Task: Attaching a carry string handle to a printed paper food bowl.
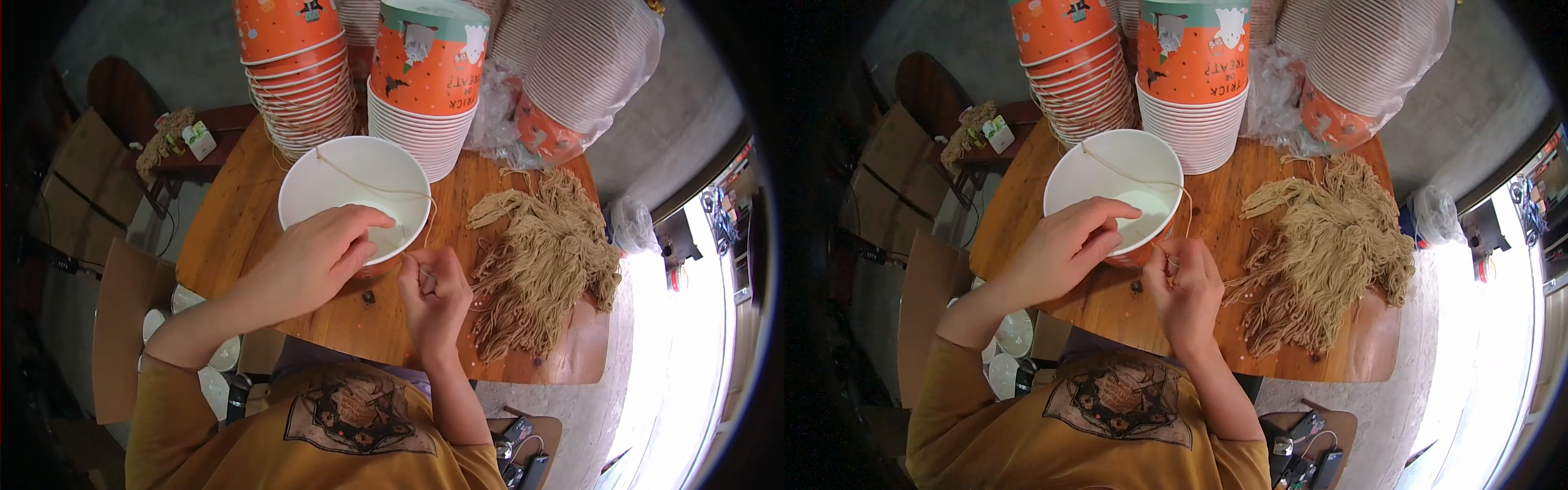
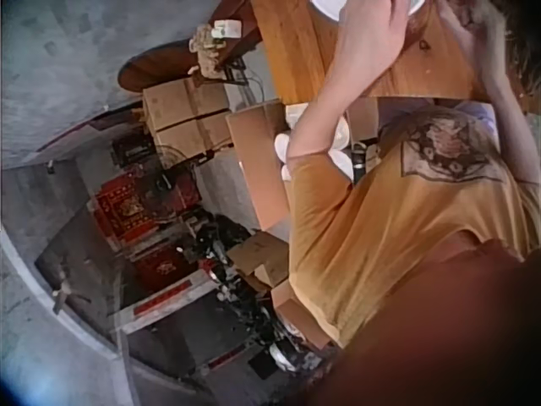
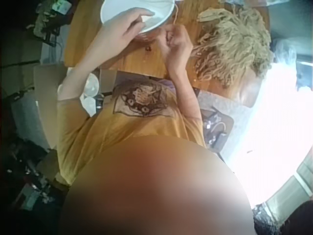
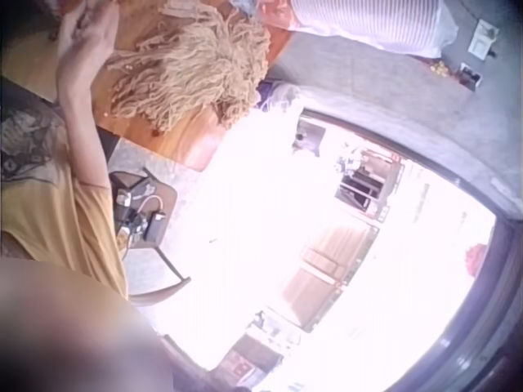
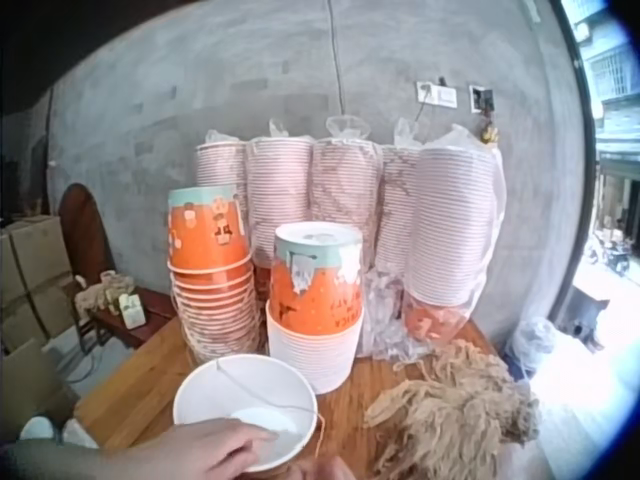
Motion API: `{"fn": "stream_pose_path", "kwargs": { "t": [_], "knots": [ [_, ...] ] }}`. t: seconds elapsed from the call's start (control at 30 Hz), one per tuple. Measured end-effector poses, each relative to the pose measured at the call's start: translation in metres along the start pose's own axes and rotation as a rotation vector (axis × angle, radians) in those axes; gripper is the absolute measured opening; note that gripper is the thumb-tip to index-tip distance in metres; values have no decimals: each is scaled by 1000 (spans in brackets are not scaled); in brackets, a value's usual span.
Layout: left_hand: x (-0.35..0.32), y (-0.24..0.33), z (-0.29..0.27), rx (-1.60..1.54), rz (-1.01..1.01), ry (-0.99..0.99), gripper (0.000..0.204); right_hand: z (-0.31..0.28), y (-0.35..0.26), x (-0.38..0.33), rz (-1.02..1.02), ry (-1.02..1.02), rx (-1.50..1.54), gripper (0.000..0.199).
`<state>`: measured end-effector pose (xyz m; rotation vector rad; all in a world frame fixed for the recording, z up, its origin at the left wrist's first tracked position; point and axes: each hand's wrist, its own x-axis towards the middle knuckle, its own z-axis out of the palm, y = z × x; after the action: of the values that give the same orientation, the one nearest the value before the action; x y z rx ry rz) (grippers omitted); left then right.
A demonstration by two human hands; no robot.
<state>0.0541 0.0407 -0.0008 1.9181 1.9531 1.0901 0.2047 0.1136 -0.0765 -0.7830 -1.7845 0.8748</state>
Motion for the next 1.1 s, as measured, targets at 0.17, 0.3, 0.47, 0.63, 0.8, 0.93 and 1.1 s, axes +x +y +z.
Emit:
{"fn": "stream_pose_path", "kwargs": {
  "t": [0.17,0.3,0.47,0.63,0.8,0.93,1.1],
  "knots": [
    [29,-7,-12,-56,-147,-452,17,0,-4,2,9,-44,-45,14],
    [34,-10,-11,-67,-199,-531,14,-2,-4,4,-2,-72,-61,13],
    [26,-12,-4,-103,9,-129,10,-15,-9,11,76,-92,69,15],
    [33,-10,-2,-417,-178,-225,8,-13,-18,19,64,-155,46,16],
    [41,-14,3,-712,-317,-312,8,-12,-17,22,54,-152,63,17],
    [44,-18,5,-908,-499,-353,8,-14,-19,24,103,-227,114,19],
    [42,-20,7,-944,-400,-370,19,-15,-21,24,134,-252,131,22]
  ]
}}
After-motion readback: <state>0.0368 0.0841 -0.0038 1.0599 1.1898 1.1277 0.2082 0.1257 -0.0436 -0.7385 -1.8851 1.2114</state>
